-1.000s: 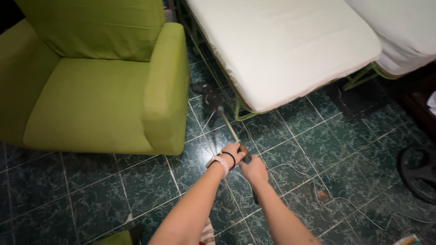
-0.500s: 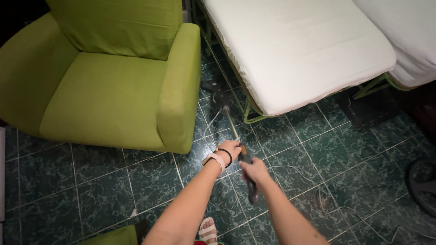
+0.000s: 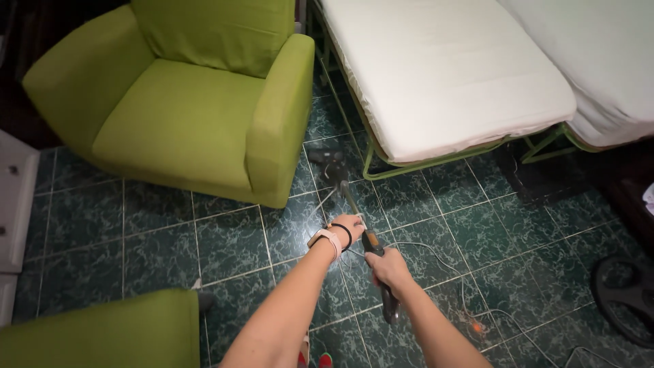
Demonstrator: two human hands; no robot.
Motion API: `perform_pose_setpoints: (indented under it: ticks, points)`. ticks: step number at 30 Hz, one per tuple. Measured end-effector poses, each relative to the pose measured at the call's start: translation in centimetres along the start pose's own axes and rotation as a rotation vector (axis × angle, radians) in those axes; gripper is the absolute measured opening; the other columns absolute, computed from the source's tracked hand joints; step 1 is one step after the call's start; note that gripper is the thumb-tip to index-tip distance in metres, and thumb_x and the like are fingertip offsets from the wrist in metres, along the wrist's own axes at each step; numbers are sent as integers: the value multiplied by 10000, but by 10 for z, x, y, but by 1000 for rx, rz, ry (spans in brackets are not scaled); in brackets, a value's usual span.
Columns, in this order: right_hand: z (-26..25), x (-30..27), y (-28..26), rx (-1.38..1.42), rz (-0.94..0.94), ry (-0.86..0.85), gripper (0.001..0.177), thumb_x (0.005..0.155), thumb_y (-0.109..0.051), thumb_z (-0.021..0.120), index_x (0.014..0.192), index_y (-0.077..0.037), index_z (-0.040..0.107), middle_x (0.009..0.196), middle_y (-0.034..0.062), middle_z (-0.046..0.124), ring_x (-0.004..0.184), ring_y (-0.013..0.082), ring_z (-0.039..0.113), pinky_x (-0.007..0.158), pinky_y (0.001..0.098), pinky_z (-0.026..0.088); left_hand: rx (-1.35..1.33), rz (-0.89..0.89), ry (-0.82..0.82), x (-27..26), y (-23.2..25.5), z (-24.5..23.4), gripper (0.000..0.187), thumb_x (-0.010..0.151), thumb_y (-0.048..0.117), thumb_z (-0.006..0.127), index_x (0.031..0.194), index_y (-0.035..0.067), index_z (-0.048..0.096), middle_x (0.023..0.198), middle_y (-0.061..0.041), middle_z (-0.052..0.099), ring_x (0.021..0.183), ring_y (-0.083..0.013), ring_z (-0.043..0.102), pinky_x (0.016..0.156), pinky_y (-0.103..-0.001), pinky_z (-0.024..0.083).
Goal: Vacuuming the floor and then folding a portable guest bed to tidy the room.
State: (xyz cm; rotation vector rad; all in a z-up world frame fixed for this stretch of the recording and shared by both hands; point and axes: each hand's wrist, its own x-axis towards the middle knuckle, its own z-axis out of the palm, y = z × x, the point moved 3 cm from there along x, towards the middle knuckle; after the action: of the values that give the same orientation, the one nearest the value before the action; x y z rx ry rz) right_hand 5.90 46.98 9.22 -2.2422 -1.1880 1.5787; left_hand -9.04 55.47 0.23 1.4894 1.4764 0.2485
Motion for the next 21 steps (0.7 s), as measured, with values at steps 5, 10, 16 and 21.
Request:
perform_pose_setpoints:
  ticks: [5,10,16,21]
  points:
    - [-13,-61,55,17,-15,-43,283,826,-237,690,817,37,621,534,122,620,430,229,592,446,386,467,35,-8,-4,-57,12,49,358,908,339,637,1140,86,736,1131,-166,731,1048,-384,690,932,-454,544]
    - [-27,-112,93,-5,-22,-84,268,818,-230,680,813,29,609,529,126,616,421,218,573,434,373,448,96,-16,-36,-99,20,85,395,904,372,644,1177,97,720,1165,-162,716,1085,-370,679,951,-454,536]
    - [-40,-138,115,-16,-35,-172,288,838,-214,691,791,53,594,535,123,620,410,218,588,423,386,468,188,-17,-161,-125,25,104,389,928,402,609,1161,118,737,1159,-142,734,1092,-358,687,960,-451,532]
    - [-15,-133,116,-114,-63,-88,383,865,-314,707,750,45,639,525,121,632,413,219,607,446,379,476,184,41,-129,-151,28,86,381,929,393,587,1129,110,747,1124,-138,743,1050,-364,696,924,-463,545]
